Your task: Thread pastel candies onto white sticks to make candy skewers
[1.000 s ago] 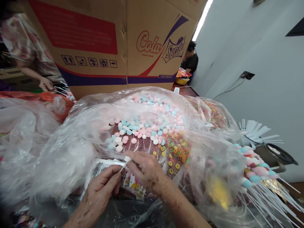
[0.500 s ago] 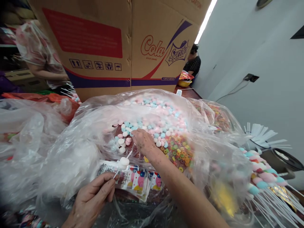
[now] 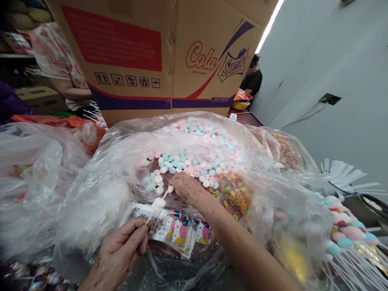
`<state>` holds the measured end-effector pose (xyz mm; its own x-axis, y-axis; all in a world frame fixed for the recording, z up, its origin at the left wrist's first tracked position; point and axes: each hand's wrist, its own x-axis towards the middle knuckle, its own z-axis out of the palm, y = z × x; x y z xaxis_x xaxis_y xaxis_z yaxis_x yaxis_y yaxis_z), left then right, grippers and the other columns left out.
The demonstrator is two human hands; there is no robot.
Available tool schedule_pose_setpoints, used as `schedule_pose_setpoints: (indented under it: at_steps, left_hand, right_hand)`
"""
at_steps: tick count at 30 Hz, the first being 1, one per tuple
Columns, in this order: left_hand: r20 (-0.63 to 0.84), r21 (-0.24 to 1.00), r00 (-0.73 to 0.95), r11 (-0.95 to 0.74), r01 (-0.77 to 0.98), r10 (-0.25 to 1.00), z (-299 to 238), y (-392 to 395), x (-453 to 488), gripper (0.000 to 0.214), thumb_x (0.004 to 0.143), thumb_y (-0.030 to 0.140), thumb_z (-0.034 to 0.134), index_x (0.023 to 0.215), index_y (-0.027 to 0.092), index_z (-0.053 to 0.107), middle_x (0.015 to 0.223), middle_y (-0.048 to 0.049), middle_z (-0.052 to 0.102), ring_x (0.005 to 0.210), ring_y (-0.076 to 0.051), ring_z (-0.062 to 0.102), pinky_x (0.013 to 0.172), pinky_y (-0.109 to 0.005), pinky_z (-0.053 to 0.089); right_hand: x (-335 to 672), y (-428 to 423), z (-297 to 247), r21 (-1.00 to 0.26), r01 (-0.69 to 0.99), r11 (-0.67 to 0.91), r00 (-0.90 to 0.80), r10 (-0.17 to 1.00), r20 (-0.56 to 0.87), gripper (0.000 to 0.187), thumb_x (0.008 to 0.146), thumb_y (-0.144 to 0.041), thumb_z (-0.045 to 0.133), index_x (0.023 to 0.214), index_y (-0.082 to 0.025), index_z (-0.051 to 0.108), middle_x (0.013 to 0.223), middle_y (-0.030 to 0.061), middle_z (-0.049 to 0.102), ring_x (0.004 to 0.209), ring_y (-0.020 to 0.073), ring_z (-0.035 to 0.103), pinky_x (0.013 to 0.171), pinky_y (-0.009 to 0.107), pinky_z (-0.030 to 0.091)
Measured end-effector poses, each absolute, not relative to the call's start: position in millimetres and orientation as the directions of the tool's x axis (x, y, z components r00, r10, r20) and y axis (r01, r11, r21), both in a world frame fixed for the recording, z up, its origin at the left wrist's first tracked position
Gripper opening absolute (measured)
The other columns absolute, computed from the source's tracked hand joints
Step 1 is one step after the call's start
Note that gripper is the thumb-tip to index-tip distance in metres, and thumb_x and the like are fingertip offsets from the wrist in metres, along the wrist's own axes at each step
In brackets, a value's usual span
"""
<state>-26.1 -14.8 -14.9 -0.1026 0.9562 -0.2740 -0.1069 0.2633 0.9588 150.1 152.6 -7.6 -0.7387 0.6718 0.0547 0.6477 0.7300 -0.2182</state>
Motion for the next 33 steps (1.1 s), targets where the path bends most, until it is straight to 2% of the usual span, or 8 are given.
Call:
schedule_pose_setpoints:
  at_steps: [4,8,10,13,16,19,26,33]
  left_hand:
    - [-0.263,0.961,-0.112,0.250,-0.117,0.958,-13,-15,-28,0.033,0.082,0.051,0.065,0.078,0.018,0.067,0.049,0.0058,0.052,0.036,-0.006,0.029,0.036,-0.020,0.015]
    - [-0.264,0.963,-0.099,0.257,-0.080,0.959,-16,-16,-34,0.035,0.081,0.053,0.066,0.083,0.018,0.069,0.051,0.0056,0.052,0.037,-0.007,0.032,0.035,-0.019,0.019]
    - [-0.275,0.961,-0.062,0.272,-0.043,0.959,-17,-17,-36,0.037,0.079,0.055,0.067,0.084,0.019,0.070,0.051,0.0053,0.053,0.037,-0.007,0.035,0.035,-0.018,0.023]
    - [-0.297,0.955,-0.069,0.296,-0.030,0.952,-17,-18,-35,0.035,0.077,0.053,0.070,0.087,0.019,0.070,0.049,0.0058,0.054,0.036,-0.007,0.036,0.035,-0.017,0.025]
    - [-0.300,0.954,-0.132,0.294,-0.062,0.945,-12,-20,-29,0.032,0.077,0.051,0.070,0.087,0.021,0.069,0.049,0.0068,0.053,0.035,-0.006,0.034,0.036,-0.017,0.024]
    - [-0.300,0.954,-0.124,0.295,-0.058,0.946,-8,-20,-23,0.032,0.076,0.052,0.070,0.085,0.021,0.070,0.049,0.0064,0.053,0.036,-0.007,0.035,0.036,-0.017,0.025]
    - [-0.334,0.942,-0.047,0.333,-0.030,0.941,-13,-18,-25,0.039,0.075,0.057,0.071,0.086,0.020,0.068,0.051,0.0053,0.055,0.037,-0.007,0.036,0.036,-0.017,0.024]
    - [-0.331,0.943,-0.084,0.331,-0.016,0.940,-9,-22,-18,0.037,0.073,0.055,0.072,0.087,0.020,0.068,0.050,0.0062,0.055,0.037,-0.007,0.036,0.037,-0.016,0.024]
  right_hand:
    - [160,150,0,-0.253,0.678,0.690,-0.697,0.713,0.078,0.028,0.095,-0.011,0.044,0.108,-0.016,0.068,0.101,0.0098,0.069,0.096,0.0211,0.061,0.081,0.030,0.047]
    - [172,145,15,-0.355,0.701,0.618,-0.628,0.771,0.103,0.034,0.094,-0.012,0.046,0.121,-0.019,0.064,0.117,0.0096,0.068,0.106,0.0200,0.062,0.090,0.030,0.046]
    - [184,141,27,-0.371,0.764,0.528,-0.536,0.839,0.093,0.031,0.092,-0.012,0.047,0.115,-0.019,0.067,0.115,0.0090,0.070,0.103,0.0200,0.063,0.089,0.031,0.046]
    - [211,129,44,-0.326,0.845,0.424,-0.437,0.899,0.035,0.024,0.091,-0.015,0.047,0.095,-0.019,0.071,0.095,0.0050,0.072,0.087,0.0180,0.063,0.078,0.028,0.043]
    - [240,113,52,-0.260,0.885,0.386,-0.404,0.914,-0.017,0.025,0.089,-0.014,0.046,0.075,-0.019,0.065,0.075,0.0021,0.066,0.070,0.0152,0.057,0.066,0.026,0.037]
    - [265,94,51,-0.215,0.918,0.332,-0.352,0.934,-0.061,0.026,0.085,-0.011,0.044,0.066,-0.019,0.058,0.065,0.0002,0.059,0.061,0.0136,0.049,0.061,0.026,0.031]
    - [283,61,31,-0.151,0.960,0.235,-0.261,0.946,-0.193,0.022,0.086,-0.012,0.051,0.067,-0.019,0.056,0.069,0.0015,0.062,0.063,0.0143,0.052,0.059,0.026,0.030]
    - [275,59,18,-0.093,0.975,0.200,-0.214,0.963,-0.165,0.019,0.090,-0.013,0.048,0.074,-0.019,0.056,0.079,0.0048,0.064,0.068,0.0160,0.054,0.059,0.027,0.026]
